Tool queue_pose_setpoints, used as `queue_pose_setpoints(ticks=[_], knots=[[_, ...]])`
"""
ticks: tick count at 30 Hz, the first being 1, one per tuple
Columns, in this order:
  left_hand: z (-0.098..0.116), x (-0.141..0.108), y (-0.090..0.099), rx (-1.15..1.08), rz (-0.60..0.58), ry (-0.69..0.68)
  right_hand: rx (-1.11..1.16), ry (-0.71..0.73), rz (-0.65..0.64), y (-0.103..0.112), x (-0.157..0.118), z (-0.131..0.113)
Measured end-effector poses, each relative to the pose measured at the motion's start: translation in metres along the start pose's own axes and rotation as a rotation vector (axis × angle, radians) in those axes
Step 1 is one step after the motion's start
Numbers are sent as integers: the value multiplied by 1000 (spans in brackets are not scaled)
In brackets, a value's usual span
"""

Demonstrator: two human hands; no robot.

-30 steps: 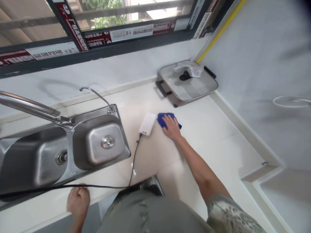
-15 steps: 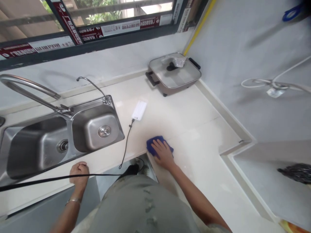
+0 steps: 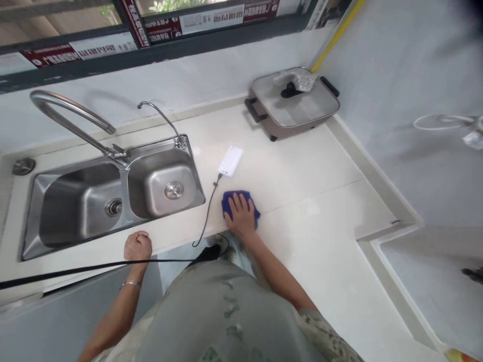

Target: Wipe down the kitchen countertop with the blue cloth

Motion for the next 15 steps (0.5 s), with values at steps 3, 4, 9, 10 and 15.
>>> queue_pose_setpoints(ticks=[3,4,9,10,15], knots=[[3,-2,2,-4,5,-11,2,85,-41,-7,7,-23],[4,-2,2,-2,3,-12,2,124,-56,-8,5,-29],[7,0,4,14,-14,5,11,296,-118,-8,-17,-39],[8,1,4,13,-17,-10,9,324,-134,-8,-24,-38],[11,2,2,40,-45,-46,3,317,-163,-4,-60,-8]])
Point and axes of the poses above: each hand's wrist, its own x-axis towards the middle knuckle, its own y-axis out of the back of the hand, z = x × y, the point moved 9 cm from there along x, towards the middle knuckle, and after that the axes turned 14 degrees about -z, right-handed, at the moved point
